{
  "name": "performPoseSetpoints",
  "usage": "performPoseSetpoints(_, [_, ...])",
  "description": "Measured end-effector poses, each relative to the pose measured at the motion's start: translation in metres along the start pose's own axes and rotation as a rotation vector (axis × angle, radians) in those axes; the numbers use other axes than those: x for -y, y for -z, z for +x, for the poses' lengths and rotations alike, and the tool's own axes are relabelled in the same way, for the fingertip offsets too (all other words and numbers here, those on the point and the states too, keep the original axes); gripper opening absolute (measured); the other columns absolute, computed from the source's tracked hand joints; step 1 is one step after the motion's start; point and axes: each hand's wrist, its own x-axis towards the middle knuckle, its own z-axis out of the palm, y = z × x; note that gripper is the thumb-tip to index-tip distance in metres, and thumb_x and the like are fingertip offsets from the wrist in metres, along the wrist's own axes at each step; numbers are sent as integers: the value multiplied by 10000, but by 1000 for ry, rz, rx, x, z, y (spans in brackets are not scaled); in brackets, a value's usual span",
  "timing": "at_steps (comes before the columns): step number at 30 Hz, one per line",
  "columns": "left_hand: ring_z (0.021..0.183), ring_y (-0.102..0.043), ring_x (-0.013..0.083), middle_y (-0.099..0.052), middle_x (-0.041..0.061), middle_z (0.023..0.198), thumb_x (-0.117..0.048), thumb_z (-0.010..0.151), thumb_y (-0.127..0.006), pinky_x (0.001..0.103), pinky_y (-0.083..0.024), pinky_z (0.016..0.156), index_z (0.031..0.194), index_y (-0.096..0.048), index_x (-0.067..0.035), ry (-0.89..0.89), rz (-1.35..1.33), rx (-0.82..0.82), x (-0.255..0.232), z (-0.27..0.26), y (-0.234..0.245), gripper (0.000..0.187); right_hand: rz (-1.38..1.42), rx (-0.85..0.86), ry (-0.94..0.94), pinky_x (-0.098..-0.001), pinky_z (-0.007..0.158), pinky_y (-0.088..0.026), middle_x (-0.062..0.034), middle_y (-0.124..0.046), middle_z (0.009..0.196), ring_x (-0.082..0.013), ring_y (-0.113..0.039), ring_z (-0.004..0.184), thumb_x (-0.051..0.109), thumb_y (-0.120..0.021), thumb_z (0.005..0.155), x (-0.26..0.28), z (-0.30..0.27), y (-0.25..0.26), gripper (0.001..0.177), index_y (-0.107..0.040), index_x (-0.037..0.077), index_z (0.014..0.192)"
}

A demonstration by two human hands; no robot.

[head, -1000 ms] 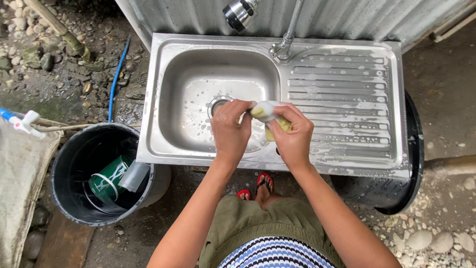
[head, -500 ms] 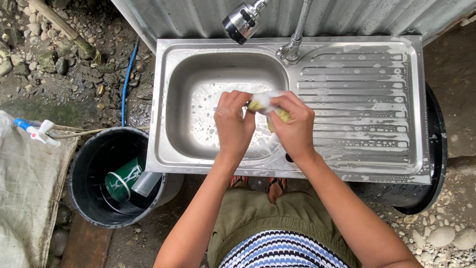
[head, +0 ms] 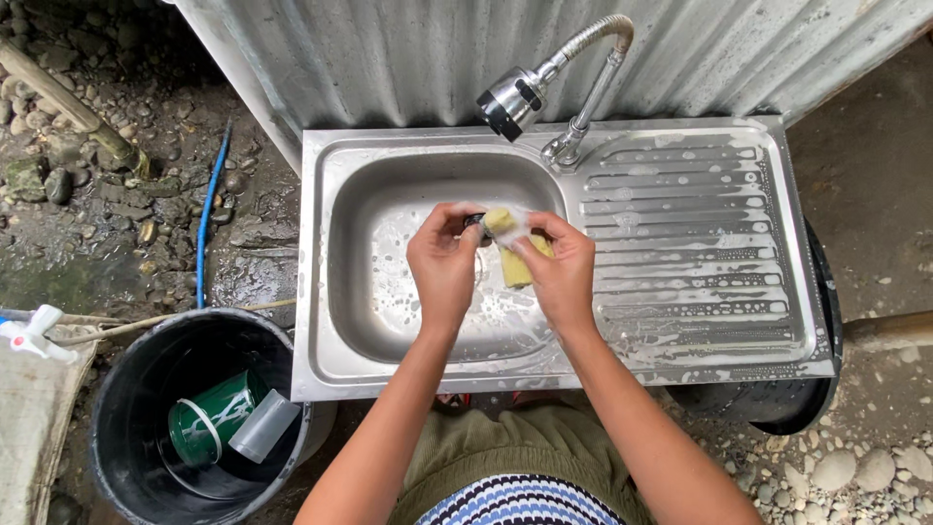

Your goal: The person cleans a metal sink and drainboard using a sponge and soapy water, scrubbing the surfaces and the drain area, then rinses the sponge and uses a plastic bottle to fill a bucket with water.

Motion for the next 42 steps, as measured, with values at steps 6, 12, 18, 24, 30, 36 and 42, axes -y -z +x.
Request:
performPoseSetpoints(6, [872, -652, 118, -706, 47, 946, 92, 884, -653, 291, -523, 738, 1021, -720, -32, 110, -225, 0, -1, 5, 21, 197, -145, -32, 53, -247, 825, -565, -72, -750, 1023, -126, -712, 912, -57, -742, 833, 15, -11, -14, 208, -708, -58, 1038])
performPoseSetpoints(12, [836, -676, 124, -698, 37, 951, 121, 831, -655, 288, -541, 771, 1019, -724, -40, -259, 167, 55, 11, 13, 30, 257, -117, -38, 62, -257, 853, -553, -85, -739, 1025, -133, -694, 943, -54, -735, 863, 7, -12, -21, 208, -714, -49, 1070])
performPoseSetpoints(18, [853, -644, 87, -711, 37, 962, 99, 911, -633, 243, -528, 767, 1043, -712, 13, 168, -440, 26, 20, -1, 30, 176, -167, -76, 88, -265, 853, -565, -83, -746, 1036, -122, -714, 964, -33, -739, 850, 18, -24, -32, 207, -715, -32, 1056])
performPoseSetpoints(24, [786, -639, 71, -717, 35, 874, 52, 934, -677, 224, -511, 705, 1019, -718, 14, 91, -240, 22, 19, -5, 32, 102, -84, -56, 64, -266, 885, -549, -79, -744, 1040, -122, -694, 969, -6, -746, 872, 25, -18, -38, 180, -715, -33, 1047])
performPoseSetpoints(30, [887, -637, 131, -695, 88, 922, 78, 831, -676, 277, -511, 789, 987, -706, 5, -311, 263, 4, 16, -6, 46, 175, -373, -14, 171, -271, 870, -540, -88, -742, 1005, -134, -706, 951, -5, -760, 851, 32, -29, -36, 153, -732, -34, 999])
performPoseSetpoints(36, [846, -647, 116, -710, 65, 932, 79, 898, -685, 262, -512, 755, 1014, -706, 4, 296, -657, -46, 7, -1, 34, 139, -45, -67, 13, -259, 842, -545, -64, -735, 995, -127, -695, 936, -11, -749, 832, 35, -24, -42, 173, -733, -24, 1003])
performPoseSetpoints(42, [801, -654, 140, -694, 64, 897, 90, 852, -684, 284, -530, 752, 1018, -728, 13, -203, 55, 6, 12, 0, 38, 189, -131, -55, 78, -258, 863, -542, -67, -710, 1035, -122, -675, 947, -40, -740, 847, 27, -23, -37, 172, -718, -44, 1018])
